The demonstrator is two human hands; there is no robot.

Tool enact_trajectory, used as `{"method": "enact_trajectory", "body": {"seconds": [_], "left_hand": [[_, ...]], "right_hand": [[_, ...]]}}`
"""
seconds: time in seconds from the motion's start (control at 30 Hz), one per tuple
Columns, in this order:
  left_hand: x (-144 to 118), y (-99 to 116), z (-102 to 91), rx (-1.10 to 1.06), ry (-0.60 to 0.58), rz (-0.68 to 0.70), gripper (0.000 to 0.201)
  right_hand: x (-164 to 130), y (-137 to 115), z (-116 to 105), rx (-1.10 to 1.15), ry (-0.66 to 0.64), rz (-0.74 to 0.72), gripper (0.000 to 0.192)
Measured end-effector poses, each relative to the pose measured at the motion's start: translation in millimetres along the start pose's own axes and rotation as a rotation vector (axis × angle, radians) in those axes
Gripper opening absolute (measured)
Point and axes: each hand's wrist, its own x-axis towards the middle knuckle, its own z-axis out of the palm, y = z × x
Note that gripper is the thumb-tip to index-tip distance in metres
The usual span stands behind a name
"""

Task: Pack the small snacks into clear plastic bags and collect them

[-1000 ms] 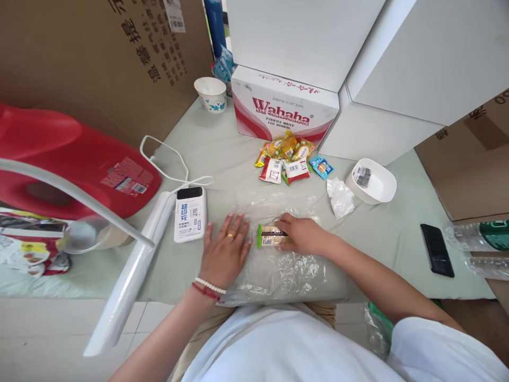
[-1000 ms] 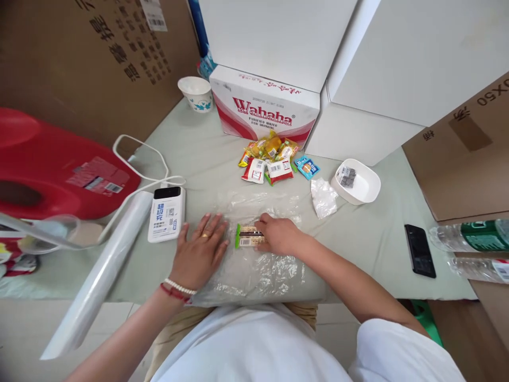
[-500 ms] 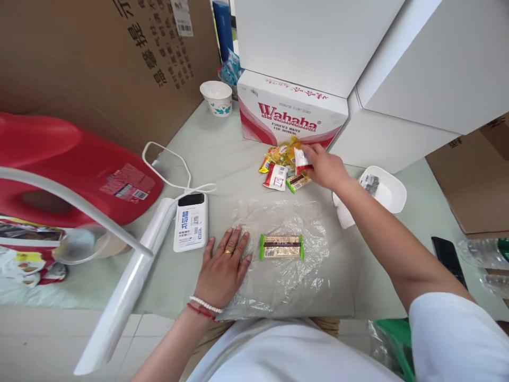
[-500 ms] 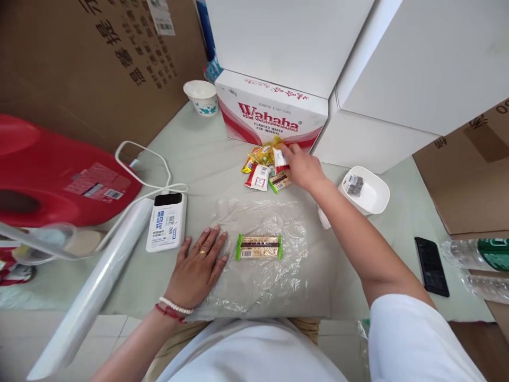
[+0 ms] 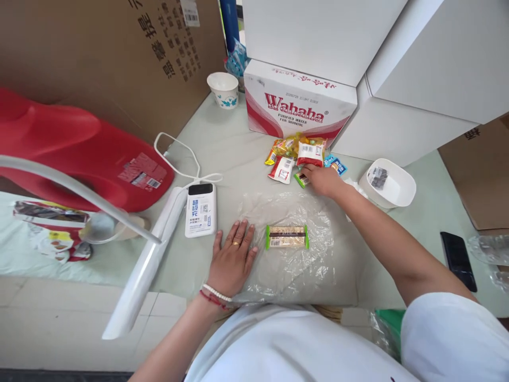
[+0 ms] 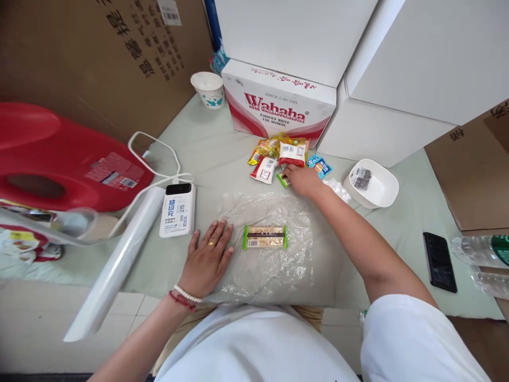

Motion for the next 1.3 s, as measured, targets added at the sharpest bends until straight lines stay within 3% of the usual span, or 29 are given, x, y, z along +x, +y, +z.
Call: {"method": "enact_trajectory", "body": {"seconds": [0.13, 0.4, 0.5, 0.6, 0.67, 0.77, 0.87, 0.97, 1.1, 1.3], "left_hand": [[-1.2, 1.3, -0.8, -0.063, -0.009, -0.04, 0.058], [-18.7, 12.7, -15.0, -0.05, -0.047, -0.057, 0.052], [-25.0, 15.4, -14.9, -0.063, -0.06, -0.105, 0.052], [-27.0, 13.3, -13.1, -0.085, -0.062, -0.117, 0.054], [-27.4, 10.1, -13.1, -0.094, -0.061, -0.116, 0.055], [-29.8, 5.9, -15.4, -0.097, -0.064, -0.114, 0.055], [-35.5, 5.0, -17.9, -0.083, -0.06, -0.118, 0.052], [-42.2, 7.4, -17.7, -0.07, -0.061, -0.123, 0.05], [-46.1, 11.3, -16.0, -0.072, -0.054, -0.145, 0.05], [-42.9, 11.6, -16.5, -0.058, -0.052, -0.146, 0.05]], "right_hand": [[-14.0, 6.3, -4.0, -0.009, 0.011, 0.04, 0.053], [-4.3, 13.9, -2.7, 0.067, -0.084, 0.037, 0.079], [-8.5, 13.9, -14.1, 0.046, -0.079, 0.038, 0.076], [-32.7, 7.7, -39.0, 0.09, -0.023, 0.029, 0.068], [-55.6, -5.6, -56.5, 0.152, 0.008, 0.0, 0.062], [-85.8, -45.3, -69.7, 0.256, -0.038, -0.138, 0.058], [-99.7, -97.3, -61.2, 0.278, -0.144, -0.206, 0.054], [-102.8, -135.8, -40.6, 0.195, -0.192, -0.183, 0.056], [-105.8, -149.2, -22.8, 0.121, -0.17, -0.163, 0.057], [-104.4, -146.5, -22.8, 0.139, -0.16, -0.193, 0.048]]}}
